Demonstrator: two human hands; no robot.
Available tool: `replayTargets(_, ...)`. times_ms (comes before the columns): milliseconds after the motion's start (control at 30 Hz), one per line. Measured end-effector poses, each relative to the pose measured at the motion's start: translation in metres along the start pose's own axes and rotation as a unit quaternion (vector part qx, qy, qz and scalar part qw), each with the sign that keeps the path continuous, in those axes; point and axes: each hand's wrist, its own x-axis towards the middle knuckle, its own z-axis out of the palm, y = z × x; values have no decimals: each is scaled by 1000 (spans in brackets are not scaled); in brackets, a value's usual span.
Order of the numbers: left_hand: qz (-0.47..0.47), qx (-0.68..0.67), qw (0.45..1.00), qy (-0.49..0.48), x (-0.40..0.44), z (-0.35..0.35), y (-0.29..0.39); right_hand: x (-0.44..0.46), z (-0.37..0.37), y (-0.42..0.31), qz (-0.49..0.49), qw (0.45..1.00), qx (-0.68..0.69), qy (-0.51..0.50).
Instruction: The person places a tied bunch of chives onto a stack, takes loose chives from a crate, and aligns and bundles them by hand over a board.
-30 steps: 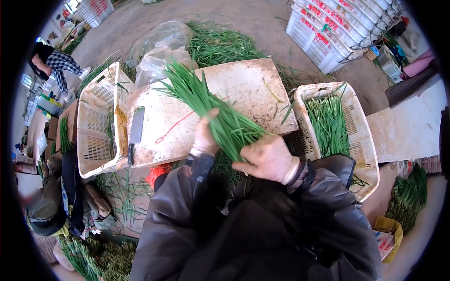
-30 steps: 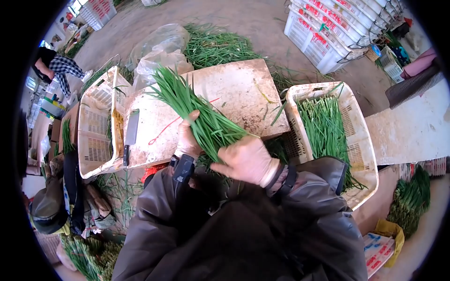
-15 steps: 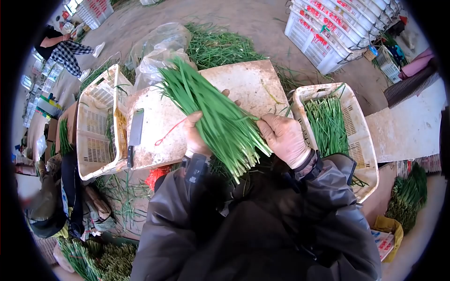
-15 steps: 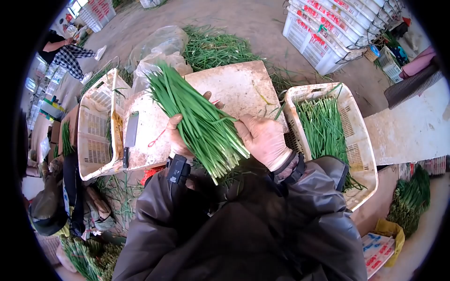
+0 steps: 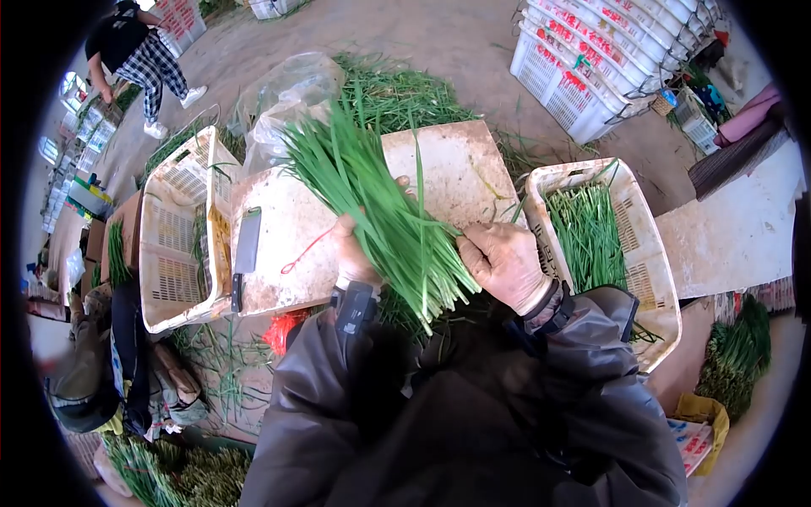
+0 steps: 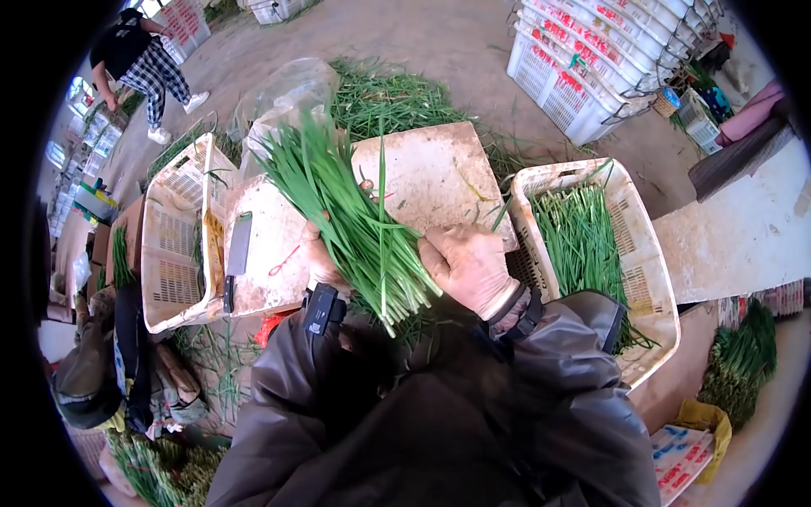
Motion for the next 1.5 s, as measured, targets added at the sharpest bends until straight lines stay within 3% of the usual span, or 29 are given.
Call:
replayTargets(100,-22,-21,999,10,3,-18,-5,7,-7,-2,-25,998,-12,53)
replayTargets(200,-24,-32,999,1,1,-10,-8,8,-9,1,-41,997,-68,14)
replayTargets(433,27,-1,999,-41,-1,2,-5,3,-5,5,-46,998,0,-40)
replayTargets(600,-1,7,1000,-5,-4,3,-3,3,-10,3,-28,993,-46,-106)
replayTargets(767,-30,23,999,-18,-2,-3,0,8,-16,0,-35,999,35,8)
replayTargets(867,-33,33,999,-18,-1,0,-1,13,-22,-8,-146,988,49,10)
replayTargets(1000,-37,28,999,-2,1,-8,-7,4,-10,-7,-227,968,-78,-67)
replayTargets(1133,-68,25,997,23,0,-10,-7,2,-3,0,-196,978,-44,-61)
replayTargets(1167,-68,19,997,33,-1,-10,-8,3,-5,-1,-140,984,67,-87)
replayTargets(1267,-67,0,997,26,-2,-14,-11,9,-20,-2,4,918,376,-129)
replayTargets(1333,-25,-1,999,41,-1,-15,-16,9,-33,-2,81,857,492,-131)
replayTargets(1367,-12,15,1000,22,0,-15,-16,6,-31,12,111,810,558,-143)
replayTargets(1400,-10,20,1000,13,0,-15,-16,4,-29,16,149,723,664,-122)
replayTargets(1467,-4,31,1000,-4,0,-13,-15,4,-32,8,228,632,737,-70)
replayTargets(1500,-1,36,999,-13,0,-12,-14,4,-32,11,213,657,718,-90)
